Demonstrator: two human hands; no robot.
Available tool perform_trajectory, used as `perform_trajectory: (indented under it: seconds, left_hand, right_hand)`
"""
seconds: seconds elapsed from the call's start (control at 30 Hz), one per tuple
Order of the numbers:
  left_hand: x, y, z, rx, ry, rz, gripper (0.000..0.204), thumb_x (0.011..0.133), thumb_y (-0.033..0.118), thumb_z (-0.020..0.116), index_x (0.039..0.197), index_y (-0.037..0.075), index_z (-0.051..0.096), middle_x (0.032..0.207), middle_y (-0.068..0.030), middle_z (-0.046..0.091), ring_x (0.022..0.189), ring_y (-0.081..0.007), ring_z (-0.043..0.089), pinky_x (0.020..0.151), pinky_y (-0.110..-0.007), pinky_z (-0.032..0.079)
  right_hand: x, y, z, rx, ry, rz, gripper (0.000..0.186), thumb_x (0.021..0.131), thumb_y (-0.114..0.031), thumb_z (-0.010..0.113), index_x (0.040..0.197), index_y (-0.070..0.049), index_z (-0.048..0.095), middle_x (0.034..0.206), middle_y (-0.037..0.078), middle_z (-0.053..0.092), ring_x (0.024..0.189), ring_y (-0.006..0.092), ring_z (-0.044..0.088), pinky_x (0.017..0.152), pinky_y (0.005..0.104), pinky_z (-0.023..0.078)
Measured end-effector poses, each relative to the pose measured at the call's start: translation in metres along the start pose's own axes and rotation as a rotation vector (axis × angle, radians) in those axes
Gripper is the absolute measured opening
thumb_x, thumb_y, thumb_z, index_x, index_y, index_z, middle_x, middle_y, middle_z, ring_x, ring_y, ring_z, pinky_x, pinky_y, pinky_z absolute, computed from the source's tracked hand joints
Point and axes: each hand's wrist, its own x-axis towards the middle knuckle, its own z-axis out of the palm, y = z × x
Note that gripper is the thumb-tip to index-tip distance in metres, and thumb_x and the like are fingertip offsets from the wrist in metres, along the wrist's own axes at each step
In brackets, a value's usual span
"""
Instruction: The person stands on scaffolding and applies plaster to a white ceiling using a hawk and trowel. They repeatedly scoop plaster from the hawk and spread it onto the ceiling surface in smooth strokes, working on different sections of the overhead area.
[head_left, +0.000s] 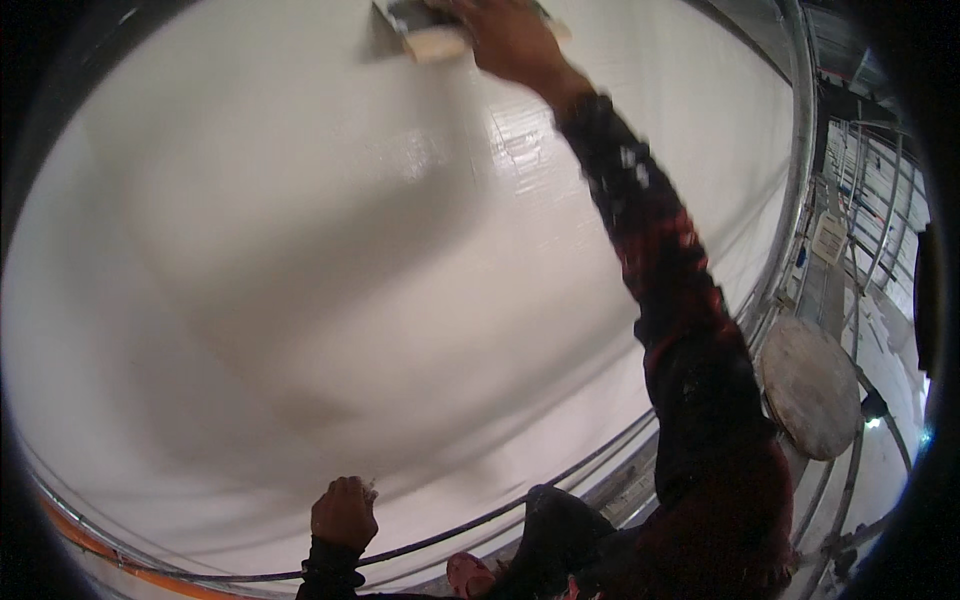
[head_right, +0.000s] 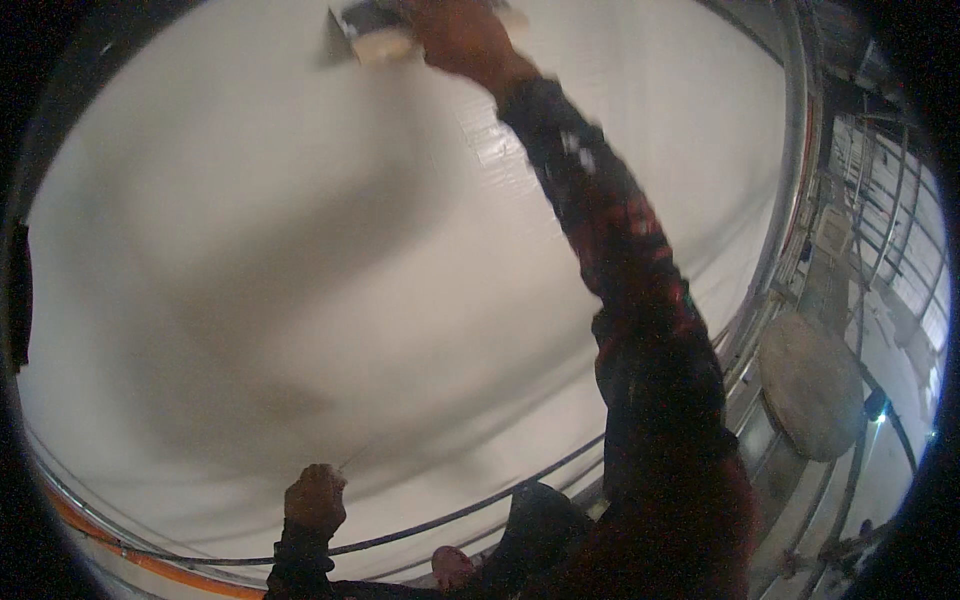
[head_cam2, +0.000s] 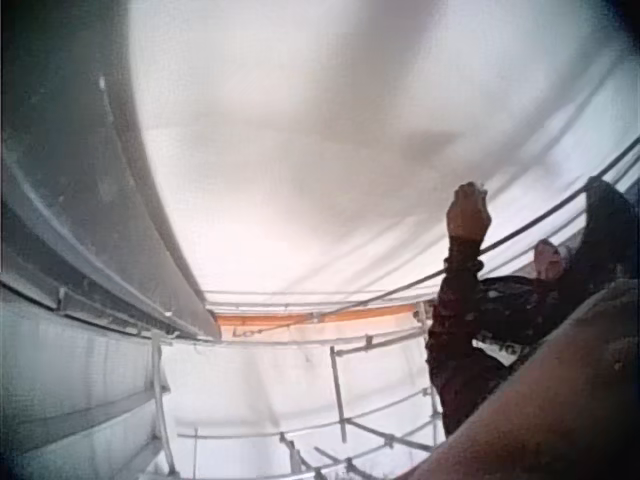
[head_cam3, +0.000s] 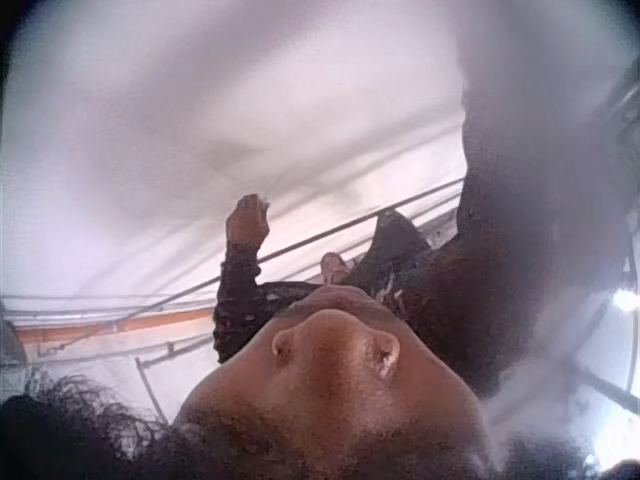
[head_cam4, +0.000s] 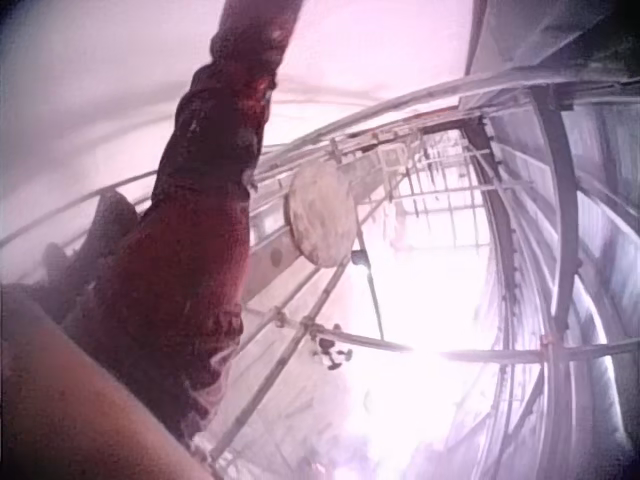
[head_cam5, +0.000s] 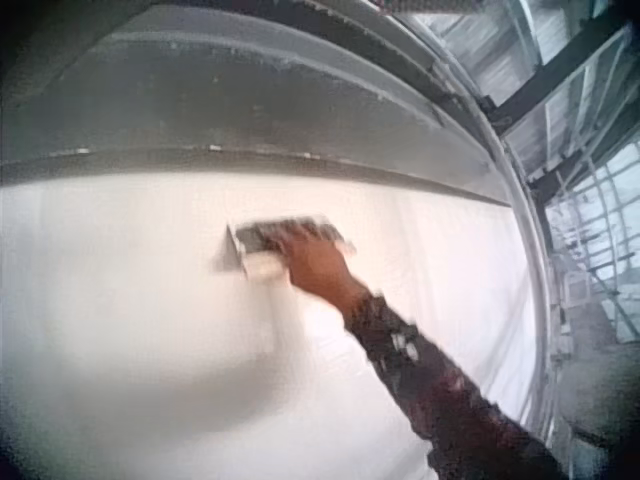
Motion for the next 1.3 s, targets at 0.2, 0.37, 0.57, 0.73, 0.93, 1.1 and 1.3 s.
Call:
perform_trajectory:
  seconds: [0.2, 0.37, 0.57, 0.73, 0.93, 1.1, 1.3]
  left_hand:
    - [-0.027, -0.008, -0.023, 0.001, -0.029, -0.097, 0.020, 0.082, 0.019, 0.062, 0.090, 0.004, 0.052, 0.082, -0.0126, 0.056, 0.080, -0.0315, 0.059, 0.064, -0.042, 0.050]
    - [0.000, -0.012, -0.020, -0.023, -0.053, -0.038, 0.019, 0.082, 0.018, 0.062, 0.090, 0.004, 0.052, 0.082, -0.0128, 0.055, 0.077, -0.0321, 0.059, 0.062, -0.043, 0.050]
    - [-0.013, 0.005, -0.014, -0.251, -0.035, -0.093, 0.020, 0.088, 0.024, 0.058, 0.085, 0.004, 0.053, 0.073, -0.0121, 0.057, 0.066, -0.0312, 0.059, 0.055, -0.039, 0.048]
    - [-0.015, 0.005, 0.008, -1.250, -0.605, -0.299, 0.047, 0.098, 0.045, 0.040, 0.084, 0.003, 0.058, 0.057, -0.0008, 0.050, 0.047, -0.0097, 0.048, 0.042, -0.025, 0.039]
    - [-0.015, 0.058, -0.008, -1.413, -0.724, -0.426, 0.043, 0.097, 0.041, 0.044, 0.084, 0.002, 0.059, 0.064, -0.0043, 0.055, 0.050, -0.0118, 0.052, 0.043, -0.024, 0.042]
    - [0.002, 0.044, -0.030, -1.316, -0.741, -0.162, 0.043, 0.095, 0.041, 0.046, 0.080, 0.002, 0.059, 0.061, -0.0030, 0.055, 0.048, -0.0119, 0.053, 0.042, -0.027, 0.045]
    - [0.020, 0.055, -0.052, -1.361, -0.768, -0.095, 0.041, 0.099, 0.033, 0.037, 0.079, 0.002, 0.056, 0.058, 0.0000, 0.050, 0.047, -0.0095, 0.048, 0.043, -0.024, 0.041]
  right_hand:
    - [-0.266, -0.142, 0.061, 0.002, -0.333, 0.152, 0.069, 0.082, -0.016, 0.057, 0.145, -0.022, 0.029, 0.146, 0.012, 0.030, 0.129, 0.0402, 0.032, 0.102, 0.0650, 0.027]
    - [-0.486, -0.235, 0.059, 0.161, -0.596, 0.130, 0.057, 0.086, -0.022, 0.054, 0.139, -0.013, 0.035, 0.141, 0.024, 0.030, 0.130, 0.0452, 0.030, 0.101, 0.0738, 0.017]
    - [-0.473, -0.240, -0.018, 0.585, -0.554, 0.381, 0.057, 0.086, -0.017, 0.055, 0.139, -0.012, 0.034, 0.138, 0.023, 0.033, 0.128, 0.0418, 0.034, 0.107, 0.0606, 0.018]
    - [-0.462, -0.218, -0.068, 1.205, -0.497, 0.669, 0.041, 0.086, -0.016, 0.060, 0.124, -0.004, 0.051, 0.114, 0.014, 0.056, 0.108, 0.0267, 0.052, 0.091, 0.0403, 0.042]
    - [-0.355, -0.235, -0.153, 1.890, -0.354, 0.491, 0.041, 0.084, -0.017, 0.065, 0.123, -0.012, 0.055, 0.125, 0.011, 0.053, 0.119, 0.0287, 0.047, 0.101, 0.0417, 0.037]
    - [-0.346, -0.221, -0.126, 1.343, -0.641, -0.153, 0.059, 0.075, -0.014, 0.071, 0.129, -0.021, 0.049, 0.140, 0.010, 0.038, 0.132, 0.0340, 0.033, 0.111, 0.0510, 0.027]
    - [-0.423, -0.157, -0.125, 0.881, -1.044, 0.077, 0.068, 0.076, -0.003, 0.067, 0.136, -0.013, 0.036, 0.137, 0.016, 0.036, 0.131, 0.0363, 0.032, 0.108, 0.0453, 0.032]
